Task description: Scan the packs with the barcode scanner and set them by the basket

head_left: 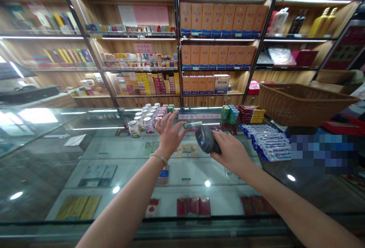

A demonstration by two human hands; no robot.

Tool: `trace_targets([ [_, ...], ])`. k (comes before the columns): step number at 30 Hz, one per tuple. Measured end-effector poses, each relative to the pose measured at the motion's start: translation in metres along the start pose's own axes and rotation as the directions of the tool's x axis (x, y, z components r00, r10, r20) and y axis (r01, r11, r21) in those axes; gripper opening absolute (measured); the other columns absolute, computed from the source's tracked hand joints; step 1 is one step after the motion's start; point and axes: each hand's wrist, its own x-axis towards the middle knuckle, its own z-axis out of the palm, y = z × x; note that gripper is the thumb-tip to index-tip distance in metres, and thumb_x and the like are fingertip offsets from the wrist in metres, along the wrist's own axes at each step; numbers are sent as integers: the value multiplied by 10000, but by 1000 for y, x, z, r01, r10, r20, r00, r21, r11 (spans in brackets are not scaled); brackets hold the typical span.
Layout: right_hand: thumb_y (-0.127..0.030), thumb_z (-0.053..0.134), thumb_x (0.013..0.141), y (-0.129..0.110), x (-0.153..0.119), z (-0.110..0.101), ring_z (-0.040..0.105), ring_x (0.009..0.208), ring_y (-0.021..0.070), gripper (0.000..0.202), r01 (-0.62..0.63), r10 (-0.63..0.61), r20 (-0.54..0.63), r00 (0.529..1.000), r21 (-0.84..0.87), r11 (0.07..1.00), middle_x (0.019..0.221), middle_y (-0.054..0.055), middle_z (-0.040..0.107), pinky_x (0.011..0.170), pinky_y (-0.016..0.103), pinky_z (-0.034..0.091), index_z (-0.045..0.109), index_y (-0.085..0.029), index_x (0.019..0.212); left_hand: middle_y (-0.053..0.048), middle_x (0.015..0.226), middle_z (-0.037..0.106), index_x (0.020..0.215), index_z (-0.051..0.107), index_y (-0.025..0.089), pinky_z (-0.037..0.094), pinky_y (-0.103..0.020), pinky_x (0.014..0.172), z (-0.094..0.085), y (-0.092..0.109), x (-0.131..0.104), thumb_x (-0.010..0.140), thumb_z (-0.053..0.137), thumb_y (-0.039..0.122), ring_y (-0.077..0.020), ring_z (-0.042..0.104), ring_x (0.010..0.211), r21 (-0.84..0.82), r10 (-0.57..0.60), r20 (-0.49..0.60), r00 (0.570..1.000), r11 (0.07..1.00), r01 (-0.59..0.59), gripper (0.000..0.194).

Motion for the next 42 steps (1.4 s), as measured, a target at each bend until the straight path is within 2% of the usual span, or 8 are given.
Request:
trace_targets([
  [3,-239,728,811,1,0,12,444,1492,425,471,57,-59,-23,998,-68,996,1589,177,521,1200,660,369,644,-156,1266,-69,1557,563,1052,772,327,200,-608,1193,1,-1,0,905,742,403,-351,459,1439,-2,-4,-3,1000,1000,4,168],
  [7,-241,734,814,1,-2,22,352,1537,460,448,86,-88,-13,996,-105,991,1644,189,441,1200,718,334,654,-147,1244,-70,1568,550,1059,771,327,190,-609,1196,2,-2,-1,898,749,408,-351,453,1445,-13,-13,3,1000,1000,13,181],
  [17,-252,737,826,-2,-3,29,334,1546,457,375,91,-88,41,995,-89,992,1655,195,421,1205,730,314,673,-158,1183,-73,1555,563,1066,773,326,215,-602,1182,1,-1,0,897,757,403,-356,467,1435,3,1,-4,1000,1000,-1,186],
  [25,-275,692,859,-6,-4,28,296,1567,442,380,108,-98,122,988,-76,991,1671,185,396,1186,756,316,651,-164,1220,-80,1557,558,1074,770,325,213,-620,1192,0,-1,0,902,746,397,-356,456,1442,-20,-5,7,1000,1000,5,188],
  [36,-285,637,854,-8,-2,18,178,1607,433,493,116,-104,254,961,-30,993,1714,190,303,1210,782,212,611,-131,1322,-81,1571,549,1078,775,323,215,-613,1193,-6,4,2,909,742,386,-351,462,1449,-47,-33,35,999,998,35,183],
  [42,-321,631,868,-9,-3,12,145,1618,419,537,89,-86,310,947,4,996,1729,188,254,1224,778,179,594,-132,1369,-76,1566,554,1059,778,322,205,-611,1199,-6,4,2,905,742,373,-350,466,1445,-59,-35,16,999,998,36,167],
])
